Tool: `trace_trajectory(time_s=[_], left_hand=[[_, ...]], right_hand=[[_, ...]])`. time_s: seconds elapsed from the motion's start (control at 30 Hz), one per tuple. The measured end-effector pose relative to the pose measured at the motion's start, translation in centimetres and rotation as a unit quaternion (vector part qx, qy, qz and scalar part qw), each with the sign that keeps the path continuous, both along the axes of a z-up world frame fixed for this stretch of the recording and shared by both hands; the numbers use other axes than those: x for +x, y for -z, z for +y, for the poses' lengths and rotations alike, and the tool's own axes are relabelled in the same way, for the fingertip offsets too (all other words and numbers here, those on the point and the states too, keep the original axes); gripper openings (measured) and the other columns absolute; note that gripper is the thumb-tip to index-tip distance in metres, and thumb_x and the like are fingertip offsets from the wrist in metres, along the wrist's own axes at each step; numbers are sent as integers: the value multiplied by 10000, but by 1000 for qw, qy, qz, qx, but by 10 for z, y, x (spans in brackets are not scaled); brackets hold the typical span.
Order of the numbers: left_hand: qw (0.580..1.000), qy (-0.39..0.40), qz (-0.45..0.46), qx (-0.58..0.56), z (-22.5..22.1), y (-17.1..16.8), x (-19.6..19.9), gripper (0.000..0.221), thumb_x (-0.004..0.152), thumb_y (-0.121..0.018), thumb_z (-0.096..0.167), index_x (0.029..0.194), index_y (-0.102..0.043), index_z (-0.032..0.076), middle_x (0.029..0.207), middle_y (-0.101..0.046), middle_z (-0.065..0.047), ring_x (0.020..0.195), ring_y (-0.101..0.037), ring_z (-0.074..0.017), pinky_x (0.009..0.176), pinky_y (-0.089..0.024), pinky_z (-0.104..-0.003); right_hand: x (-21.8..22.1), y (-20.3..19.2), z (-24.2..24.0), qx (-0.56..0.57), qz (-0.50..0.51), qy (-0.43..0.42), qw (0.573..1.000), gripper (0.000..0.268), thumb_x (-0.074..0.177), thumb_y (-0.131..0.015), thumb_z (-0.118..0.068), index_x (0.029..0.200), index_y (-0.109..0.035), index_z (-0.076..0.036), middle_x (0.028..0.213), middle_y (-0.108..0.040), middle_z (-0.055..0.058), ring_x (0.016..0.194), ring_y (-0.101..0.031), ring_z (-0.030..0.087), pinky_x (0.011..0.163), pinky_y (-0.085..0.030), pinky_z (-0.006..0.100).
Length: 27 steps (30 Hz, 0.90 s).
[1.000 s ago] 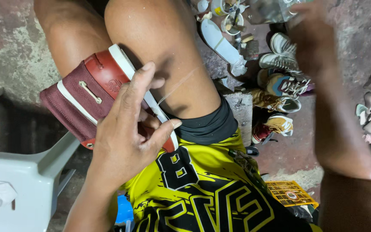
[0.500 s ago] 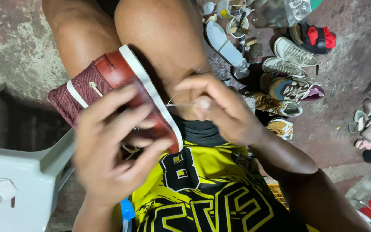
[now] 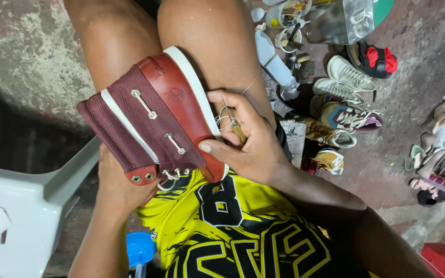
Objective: The person stitches the sole of a shoe using a needle and thread, pulling the thread through the sole and tying knots at intervals.
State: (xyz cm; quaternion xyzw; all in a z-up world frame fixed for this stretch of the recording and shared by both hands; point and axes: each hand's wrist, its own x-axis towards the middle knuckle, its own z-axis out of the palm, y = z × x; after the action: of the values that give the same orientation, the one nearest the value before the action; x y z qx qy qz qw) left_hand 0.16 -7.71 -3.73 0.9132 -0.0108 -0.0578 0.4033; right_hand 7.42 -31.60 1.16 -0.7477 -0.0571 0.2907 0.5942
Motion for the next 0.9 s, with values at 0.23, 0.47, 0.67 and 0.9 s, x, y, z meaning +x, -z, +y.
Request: trace_trajectory(time_s=[0.23, 0.47, 0.67, 0.9], left_hand=[[980, -136, -33, -143, 14, 25, -10, 346, 798, -757, 100, 623, -467, 33, 604, -449, -64, 490, -439, -159, 540, -382, -314], [839, -311, -46, -444, 32, -13, 7, 409, 1092, -655, 169, 731, -497, 61, 669, -532, -70, 501, -452, -131, 459, -345, -235], [836, -309, 96, -443, 27, -12, 11, 261, 1054, -651, 197, 823, -595, 91, 723, -600, -67, 555, -540, -103, 486, -418, -216], [941, -215, 18, -263, 42, 37, -32, 367, 1055, -723, 120, 757, -510, 95, 717, -529, -21, 630, -517, -91, 599, -410, -210]], right_hand=[[-3, 8, 12, 41, 46, 30, 998, 696, 912, -827, -11, 1475, -419, -7, 817, -361, -81, 734, -331, 3, 701, -315, 152], [4, 7, 16, 49, 83, 36, 995, 699, 896, -818, 23, 1453, -396, -5, 1035, -621, -3, 747, -364, -7, 716, -367, 136], [5, 7, 16, 73, 107, 31, 991, 709, 884, -812, 27, 1450, -386, -13, 1119, -626, 22, 811, -448, -25, 729, -384, 124], [4, 8, 17, 71, 96, 24, 993, 716, 885, -818, 31, 1452, -383, -12, 1200, -656, 68, 892, -527, 1, 759, -434, 150]])
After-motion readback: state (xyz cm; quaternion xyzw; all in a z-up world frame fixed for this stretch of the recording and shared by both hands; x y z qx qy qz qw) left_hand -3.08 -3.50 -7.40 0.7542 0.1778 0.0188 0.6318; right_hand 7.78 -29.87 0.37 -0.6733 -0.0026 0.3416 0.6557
